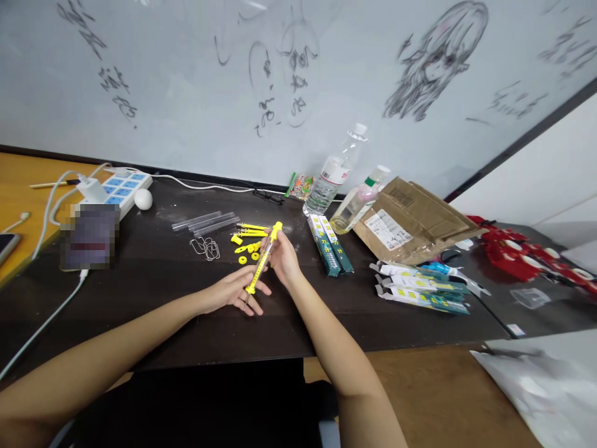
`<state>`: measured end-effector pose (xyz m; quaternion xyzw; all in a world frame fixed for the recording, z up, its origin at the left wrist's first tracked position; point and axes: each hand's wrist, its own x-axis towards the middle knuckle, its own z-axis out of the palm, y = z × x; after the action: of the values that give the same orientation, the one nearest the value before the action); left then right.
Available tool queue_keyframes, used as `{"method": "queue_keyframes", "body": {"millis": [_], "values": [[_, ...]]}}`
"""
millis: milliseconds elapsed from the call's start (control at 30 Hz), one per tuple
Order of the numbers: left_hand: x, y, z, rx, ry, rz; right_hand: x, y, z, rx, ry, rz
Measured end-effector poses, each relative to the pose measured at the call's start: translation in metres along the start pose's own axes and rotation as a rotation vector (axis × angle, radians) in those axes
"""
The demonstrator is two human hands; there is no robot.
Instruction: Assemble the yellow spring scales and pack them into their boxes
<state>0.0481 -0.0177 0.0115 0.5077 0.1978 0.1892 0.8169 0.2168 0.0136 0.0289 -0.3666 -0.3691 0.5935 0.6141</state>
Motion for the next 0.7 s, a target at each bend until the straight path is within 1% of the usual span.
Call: {"method": "queue_keyframes", "body": {"millis": [67, 133, 233, 300, 333, 367, 400, 467, 600, 633, 700], "values": [[0.000, -0.001, 0.000, 0.024, 0.015, 0.000, 0.001, -0.001, -0.001, -0.029, 0.004, 0.004], [0.000, -0.001, 0.000, 0.040, 0.008, -0.017, 0.003, -0.005, -0.006, -0.045, 0.042, 0.034], [-0.001, 0.000, -0.001, 0.065, -0.015, -0.062, 0.010, -0.017, -0.019, -0.056, 0.168, 0.082], [-0.001, -0.001, -0.002, 0.083, -0.034, -0.094, 0.014, -0.026, -0.028, -0.040, 0.275, 0.027], [-0.001, -0.001, -0.002, 0.089, -0.041, -0.105, 0.015, -0.031, -0.032, -0.023, 0.304, -0.027], [-0.001, -0.002, -0.001, 0.094, -0.044, -0.113, 0.015, -0.035, -0.034, -0.010, 0.307, -0.088], [-0.001, -0.002, -0.001, 0.098, -0.041, -0.115, 0.015, -0.039, -0.035, -0.005, 0.291, -0.148], [0.000, -0.002, -0.001, 0.104, -0.015, -0.109, 0.012, -0.042, -0.033, -0.033, 0.214, -0.257], [0.000, 0.000, 0.000, 0.107, 0.068, -0.072, 0.007, -0.033, -0.025, -0.219, 0.045, -0.392], [0.000, 0.000, 0.000, 0.108, 0.088, -0.056, 0.007, -0.029, -0.023, -0.267, 0.029, -0.420], [0.001, -0.001, 0.000, 0.113, 0.118, -0.027, 0.008, -0.019, -0.022, -0.352, 0.042, -0.480]]}}
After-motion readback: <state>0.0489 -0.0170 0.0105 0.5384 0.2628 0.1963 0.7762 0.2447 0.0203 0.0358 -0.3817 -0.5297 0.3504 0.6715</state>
